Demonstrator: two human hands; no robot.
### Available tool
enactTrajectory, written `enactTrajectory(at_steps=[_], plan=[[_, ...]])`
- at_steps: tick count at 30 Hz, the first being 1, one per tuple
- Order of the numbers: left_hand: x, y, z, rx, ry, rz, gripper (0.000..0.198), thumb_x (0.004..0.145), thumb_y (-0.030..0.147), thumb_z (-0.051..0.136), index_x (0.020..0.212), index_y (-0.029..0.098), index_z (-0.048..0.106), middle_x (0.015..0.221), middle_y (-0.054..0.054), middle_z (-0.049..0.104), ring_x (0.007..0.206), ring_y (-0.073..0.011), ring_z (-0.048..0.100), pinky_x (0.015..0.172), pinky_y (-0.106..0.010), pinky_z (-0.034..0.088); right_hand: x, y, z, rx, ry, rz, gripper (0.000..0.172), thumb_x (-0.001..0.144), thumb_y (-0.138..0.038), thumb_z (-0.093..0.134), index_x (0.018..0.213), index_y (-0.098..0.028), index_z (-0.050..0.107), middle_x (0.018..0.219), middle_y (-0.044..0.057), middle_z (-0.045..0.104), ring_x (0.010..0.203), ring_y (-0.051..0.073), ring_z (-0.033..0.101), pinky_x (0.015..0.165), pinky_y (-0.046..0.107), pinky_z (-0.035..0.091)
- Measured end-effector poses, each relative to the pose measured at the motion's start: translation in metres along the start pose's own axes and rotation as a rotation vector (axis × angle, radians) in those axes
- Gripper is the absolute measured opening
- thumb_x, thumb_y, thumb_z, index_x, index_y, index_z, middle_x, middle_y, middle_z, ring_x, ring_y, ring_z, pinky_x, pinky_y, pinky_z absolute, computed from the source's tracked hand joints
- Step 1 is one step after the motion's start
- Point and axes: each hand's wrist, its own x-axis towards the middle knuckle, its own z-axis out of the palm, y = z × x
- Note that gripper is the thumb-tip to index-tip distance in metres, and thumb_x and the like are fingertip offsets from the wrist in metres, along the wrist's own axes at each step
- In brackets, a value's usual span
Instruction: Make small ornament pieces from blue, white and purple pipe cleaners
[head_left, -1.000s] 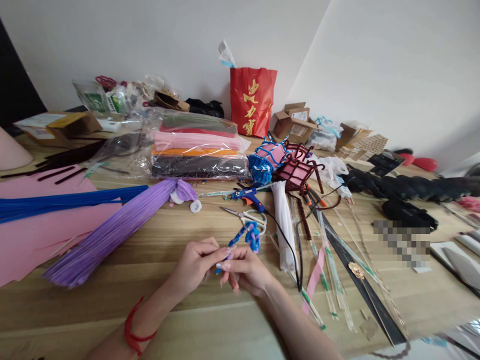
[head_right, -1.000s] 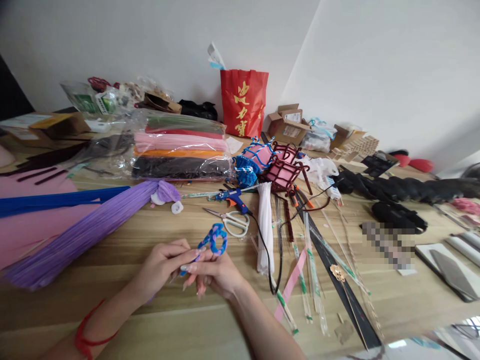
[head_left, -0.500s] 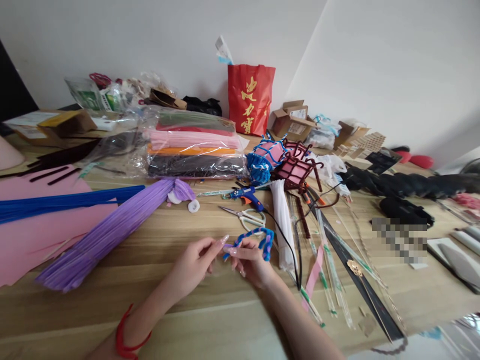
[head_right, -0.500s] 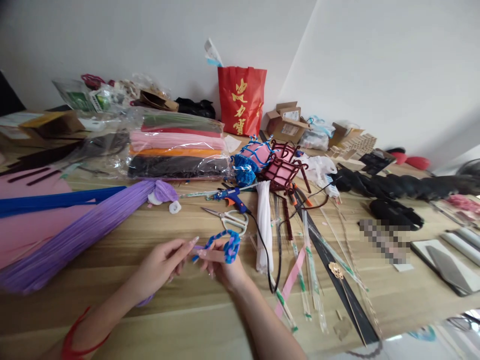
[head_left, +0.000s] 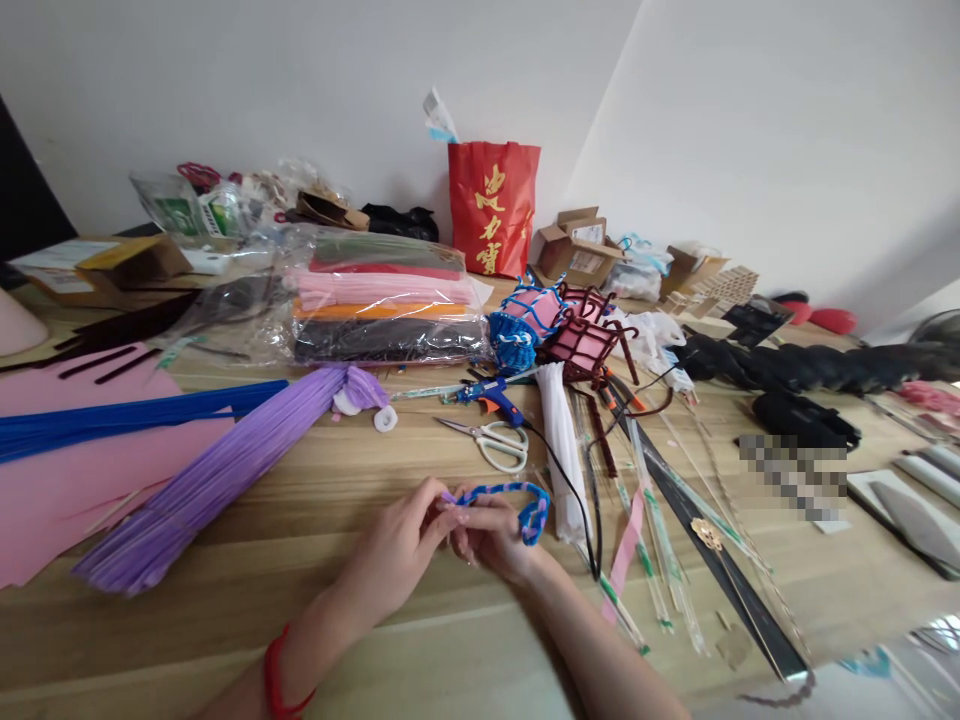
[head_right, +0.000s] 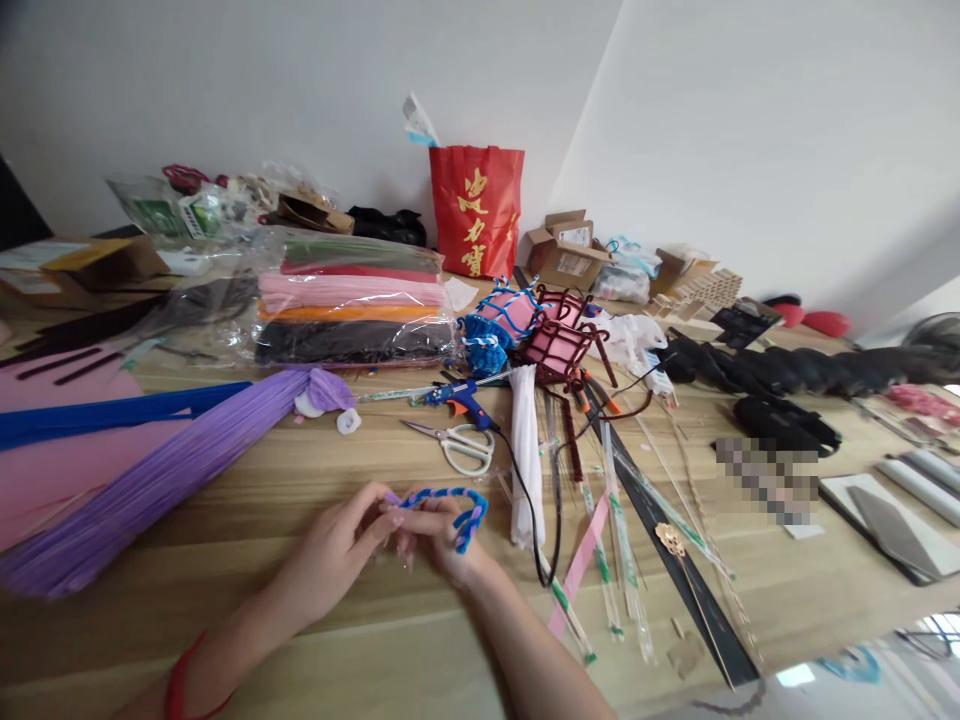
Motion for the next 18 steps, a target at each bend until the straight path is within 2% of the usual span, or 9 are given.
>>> enactTrajectory(at_steps=[4,8,12,18], plan=[[0.0,-0.001,0.0,0.057,-0.032,0.06,0.019,0.09,0.035,0.04,0.084,0.022,0.052,0.082,-0.002,0.066,0.076,-0.0178,0.061,0.066,-0.027,0.044,-0.001,-0.001,0.003,0.079,-0.045,0.028,0.023,0.06,-0.033,0.069,0.058,-0.017,0.053,0.037,-0.006,0.048,0.033,0.007,0.034,0.037,0.021,0.022],[0.0,-0.003,0.003,0.053,-0.009,0.08,0.021,0.091,0.031,0.038,0.078,0.022,0.051,0.074,0.001,0.064,0.069,-0.0146,0.059,0.064,-0.025,0.041,-0.004,-0.002,0.003,0.01,-0.023,0.005,0.02,0.066,-0.033,0.065,0.059,-0.017,0.055,0.042,-0.005,0.049,0.036,0.007,0.036,0.038,0.021,0.021],[-0.001,-0.005,0.01,0.012,-0.002,0.092,0.025,0.092,0.031,0.035,0.073,0.021,0.048,0.063,0.004,0.057,0.06,-0.0121,0.054,0.06,-0.023,0.039,-0.006,0.0,0.001,-0.102,-0.035,-0.017,0.024,0.07,-0.038,0.06,0.055,-0.019,0.057,0.046,-0.001,0.051,0.038,0.009,0.037,0.038,0.022,0.022],[-0.002,-0.004,0.009,0.068,-0.011,0.077,0.03,0.093,0.034,0.033,0.068,0.021,0.045,0.056,0.005,0.049,0.055,-0.0111,0.05,0.056,-0.022,0.037,-0.005,0.004,-0.004,-0.111,-0.031,0.025,0.026,0.071,-0.042,0.058,0.06,-0.017,0.06,0.045,-0.001,0.054,0.033,0.009,0.039,0.034,0.021,0.023]])
